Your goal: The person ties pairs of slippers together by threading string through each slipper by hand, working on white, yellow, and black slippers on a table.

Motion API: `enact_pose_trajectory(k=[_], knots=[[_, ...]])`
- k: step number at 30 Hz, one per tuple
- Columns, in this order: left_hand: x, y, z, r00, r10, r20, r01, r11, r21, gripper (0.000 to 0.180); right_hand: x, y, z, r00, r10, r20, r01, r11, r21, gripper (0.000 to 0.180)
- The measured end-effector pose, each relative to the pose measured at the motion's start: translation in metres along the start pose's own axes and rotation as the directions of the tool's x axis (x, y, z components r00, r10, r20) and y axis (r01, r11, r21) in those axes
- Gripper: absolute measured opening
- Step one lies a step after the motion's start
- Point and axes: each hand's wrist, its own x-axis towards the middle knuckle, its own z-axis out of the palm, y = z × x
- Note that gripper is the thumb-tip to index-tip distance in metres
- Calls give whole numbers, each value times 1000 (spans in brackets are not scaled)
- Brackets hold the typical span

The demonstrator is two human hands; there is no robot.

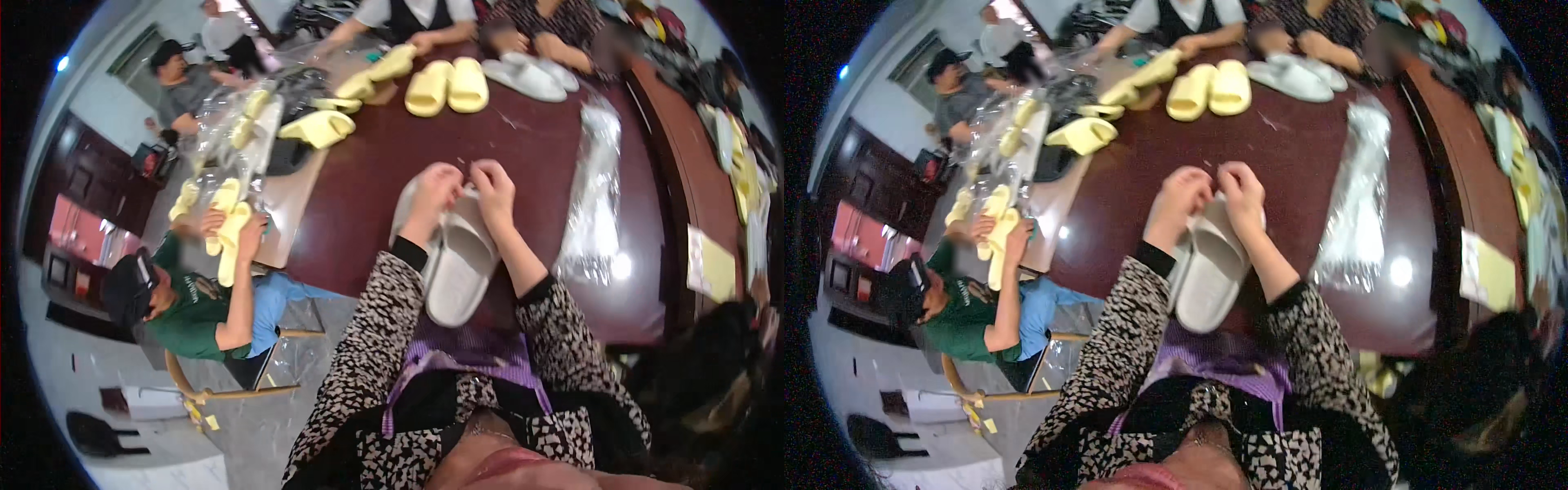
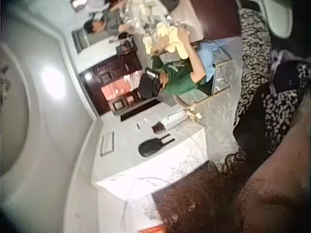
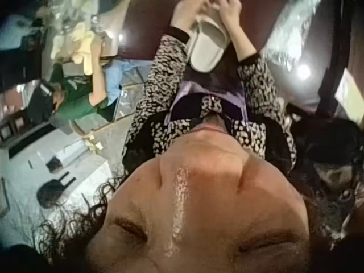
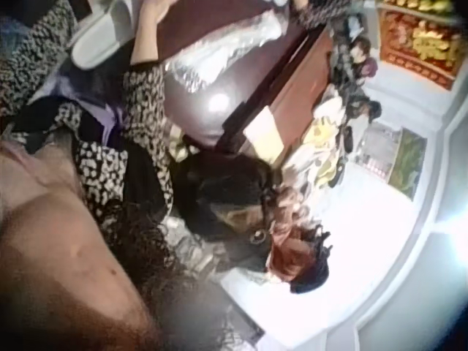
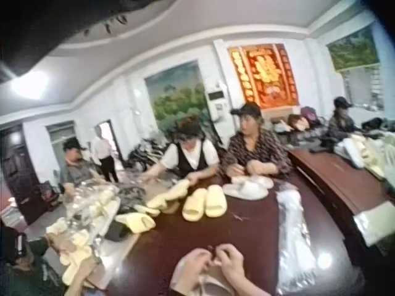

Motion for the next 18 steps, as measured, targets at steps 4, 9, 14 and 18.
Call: enact_pose_trajectory(k=[4, 9, 14, 18], knots=[[7, -3, -5, 999, -32, -19, 31, 997, -67, 11, -1, 2, 4, 997, 72, 16, -73, 997, 27, 11], [12, -9, 2, 997, -71, -11, 69, 988, -135, 8, -2, -5, -3, 993, 111, 39, -114, 989, 91, 10], [10, -10, -2, 995, -94, -27, 86, 977, -196, 6, -4, -5, 1, 992, 113, 63, -116, 992, 54, 11], [7, -2, -3, 991, -107, -83, 93, 982, -162, 5, -5, 2, 8, 996, 47, 70, -51, 997, 54, 13]])
